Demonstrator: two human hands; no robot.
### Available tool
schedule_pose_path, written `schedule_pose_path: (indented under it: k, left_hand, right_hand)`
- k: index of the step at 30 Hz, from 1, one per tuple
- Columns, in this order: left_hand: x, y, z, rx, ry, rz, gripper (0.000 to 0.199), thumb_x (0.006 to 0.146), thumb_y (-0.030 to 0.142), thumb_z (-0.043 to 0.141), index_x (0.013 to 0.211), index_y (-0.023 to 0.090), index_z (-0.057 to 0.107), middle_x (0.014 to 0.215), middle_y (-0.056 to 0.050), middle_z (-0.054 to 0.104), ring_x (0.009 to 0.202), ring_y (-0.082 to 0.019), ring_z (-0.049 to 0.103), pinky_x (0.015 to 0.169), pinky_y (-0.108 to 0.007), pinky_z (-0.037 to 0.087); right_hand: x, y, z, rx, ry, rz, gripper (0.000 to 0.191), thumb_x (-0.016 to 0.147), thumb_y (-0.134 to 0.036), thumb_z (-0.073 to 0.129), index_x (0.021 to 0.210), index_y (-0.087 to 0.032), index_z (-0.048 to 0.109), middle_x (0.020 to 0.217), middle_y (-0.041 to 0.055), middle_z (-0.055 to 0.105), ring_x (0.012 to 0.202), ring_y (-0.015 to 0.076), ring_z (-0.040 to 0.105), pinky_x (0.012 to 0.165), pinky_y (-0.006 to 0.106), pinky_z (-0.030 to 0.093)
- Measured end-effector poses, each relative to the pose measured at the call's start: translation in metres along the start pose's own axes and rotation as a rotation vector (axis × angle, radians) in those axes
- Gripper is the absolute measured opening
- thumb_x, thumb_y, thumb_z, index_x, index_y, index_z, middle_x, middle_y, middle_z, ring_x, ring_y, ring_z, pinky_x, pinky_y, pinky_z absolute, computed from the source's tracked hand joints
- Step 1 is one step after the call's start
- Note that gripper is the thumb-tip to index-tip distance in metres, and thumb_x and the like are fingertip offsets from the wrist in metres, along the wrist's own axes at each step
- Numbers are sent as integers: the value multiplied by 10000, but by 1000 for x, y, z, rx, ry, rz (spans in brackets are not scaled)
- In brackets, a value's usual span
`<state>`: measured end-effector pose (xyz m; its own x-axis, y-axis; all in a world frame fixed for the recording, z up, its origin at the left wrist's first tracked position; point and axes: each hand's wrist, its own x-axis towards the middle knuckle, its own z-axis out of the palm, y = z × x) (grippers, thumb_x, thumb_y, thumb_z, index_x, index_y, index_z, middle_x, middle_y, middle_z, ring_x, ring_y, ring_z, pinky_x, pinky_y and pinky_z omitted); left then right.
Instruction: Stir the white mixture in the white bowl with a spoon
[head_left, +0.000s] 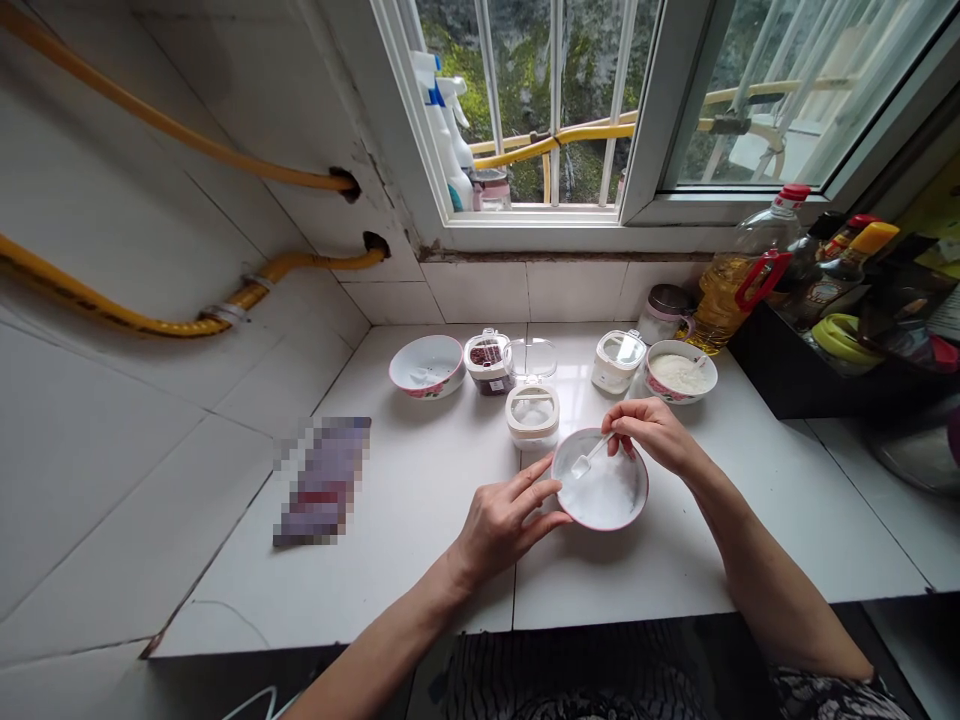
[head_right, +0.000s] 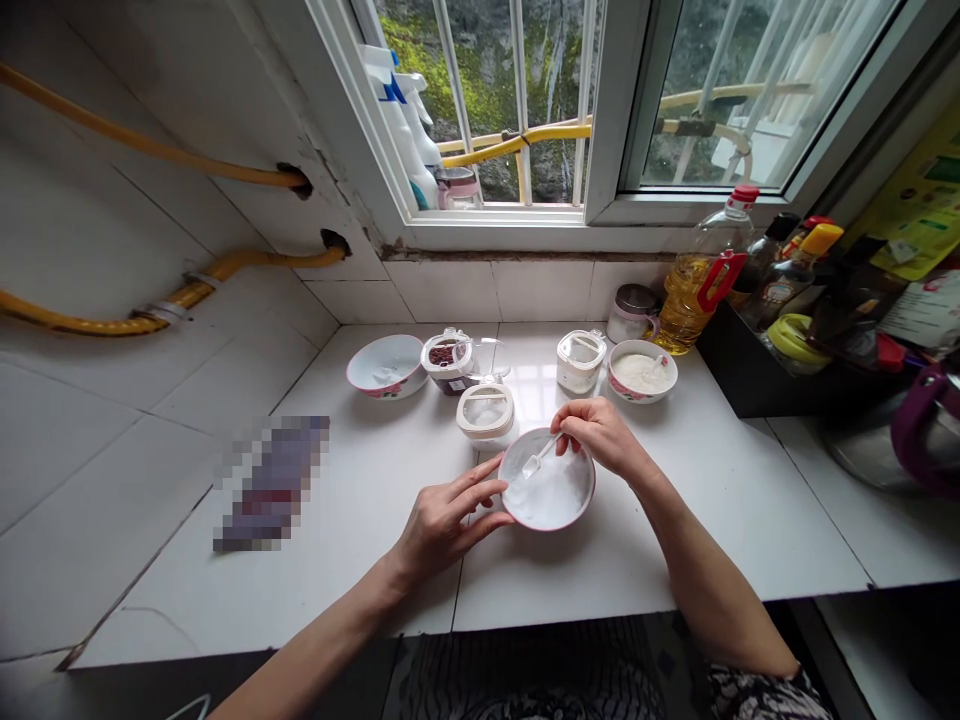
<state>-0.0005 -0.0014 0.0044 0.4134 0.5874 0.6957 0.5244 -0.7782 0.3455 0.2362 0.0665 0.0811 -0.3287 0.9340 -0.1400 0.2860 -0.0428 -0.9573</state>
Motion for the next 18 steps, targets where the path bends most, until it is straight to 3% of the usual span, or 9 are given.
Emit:
schedule_pose_path:
  k: [3, 11, 18]
  left_hand:
    - [1, 0, 0, -2, 3, 0, 270, 941, 420, 606, 1014, 162, 643, 1139, -168, 729, 691, -161, 753, 594, -240, 618]
    - [1, 0, 0, 4, 2, 1, 274, 944, 420, 601, 1021, 160, 636, 1135, -168, 730, 699, -162, 753, 577, -232, 608]
    - [-2, -1, -1, -9, -17, -13, 269, 931, 409, 624, 1037, 164, 655, 1149, -160, 727, 613, -132, 725, 591, -237, 607]
  right_hand:
    - [-1, 0, 0, -40, -5, -24, 186, 714, -283, 528, 700, -155, 663, 564, 31, 663, 507, 130, 510, 497, 246, 402]
    - [-14, -8, 22, -455, -66, -302, 253, 791, -116, 439, 724, -183, 673, 632, 13, 696, 636, 146, 570, 718, 290, 438]
    - [-11, -6, 14, -102, -104, -109, 190, 765, -206, 494, 730, -161, 674, 608, 24, 681, 562, 126, 539, 559, 245, 420]
